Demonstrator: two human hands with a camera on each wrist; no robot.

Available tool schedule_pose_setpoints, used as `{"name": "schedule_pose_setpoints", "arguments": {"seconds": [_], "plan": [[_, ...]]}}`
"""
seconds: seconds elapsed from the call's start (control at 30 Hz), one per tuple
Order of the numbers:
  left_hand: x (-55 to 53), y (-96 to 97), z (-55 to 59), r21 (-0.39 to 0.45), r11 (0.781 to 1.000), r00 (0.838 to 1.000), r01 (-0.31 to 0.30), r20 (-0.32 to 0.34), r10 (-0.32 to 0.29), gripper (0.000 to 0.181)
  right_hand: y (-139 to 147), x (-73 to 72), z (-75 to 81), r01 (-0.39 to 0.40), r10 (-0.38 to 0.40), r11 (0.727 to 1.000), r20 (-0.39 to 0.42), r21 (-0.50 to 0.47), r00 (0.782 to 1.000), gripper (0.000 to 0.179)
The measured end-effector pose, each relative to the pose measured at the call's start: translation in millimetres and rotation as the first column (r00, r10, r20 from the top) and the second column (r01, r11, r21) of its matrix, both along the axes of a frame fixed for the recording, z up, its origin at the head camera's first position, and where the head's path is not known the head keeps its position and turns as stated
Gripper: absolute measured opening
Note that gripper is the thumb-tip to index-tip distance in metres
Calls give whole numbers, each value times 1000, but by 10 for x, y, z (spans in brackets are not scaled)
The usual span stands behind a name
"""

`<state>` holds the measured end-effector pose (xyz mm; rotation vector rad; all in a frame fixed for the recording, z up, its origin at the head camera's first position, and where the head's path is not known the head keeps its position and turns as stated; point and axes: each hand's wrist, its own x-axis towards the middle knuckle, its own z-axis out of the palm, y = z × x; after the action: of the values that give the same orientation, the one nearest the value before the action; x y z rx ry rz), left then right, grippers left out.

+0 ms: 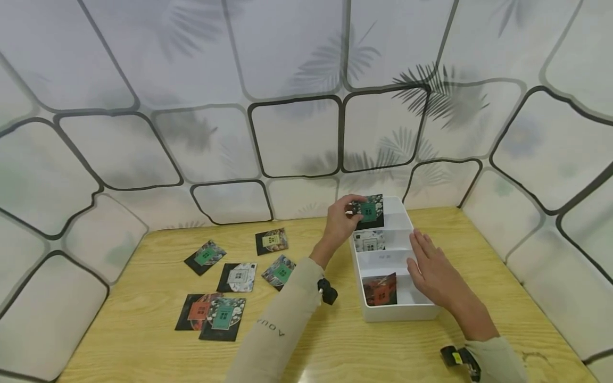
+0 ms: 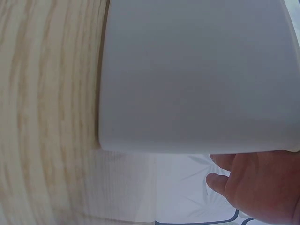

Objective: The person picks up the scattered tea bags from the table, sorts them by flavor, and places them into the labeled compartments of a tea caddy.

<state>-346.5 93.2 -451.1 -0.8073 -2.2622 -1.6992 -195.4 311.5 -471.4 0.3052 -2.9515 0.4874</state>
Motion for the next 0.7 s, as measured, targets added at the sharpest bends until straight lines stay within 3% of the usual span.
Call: {"name": "schedule_pose_setpoints", "arguments": {"seconds": [0.4, 0.7], "plan": [[13, -45, -63, -33, 998, 999, 51, 9, -51, 37, 4, -13, 20, 7, -7, 1000, -3, 14, 1000, 64], [21, -57, -127, -45, 997, 997, 66, -24, -67, 37, -2, -12, 14, 7, -7, 1000, -7, 6, 1000, 63]]}}
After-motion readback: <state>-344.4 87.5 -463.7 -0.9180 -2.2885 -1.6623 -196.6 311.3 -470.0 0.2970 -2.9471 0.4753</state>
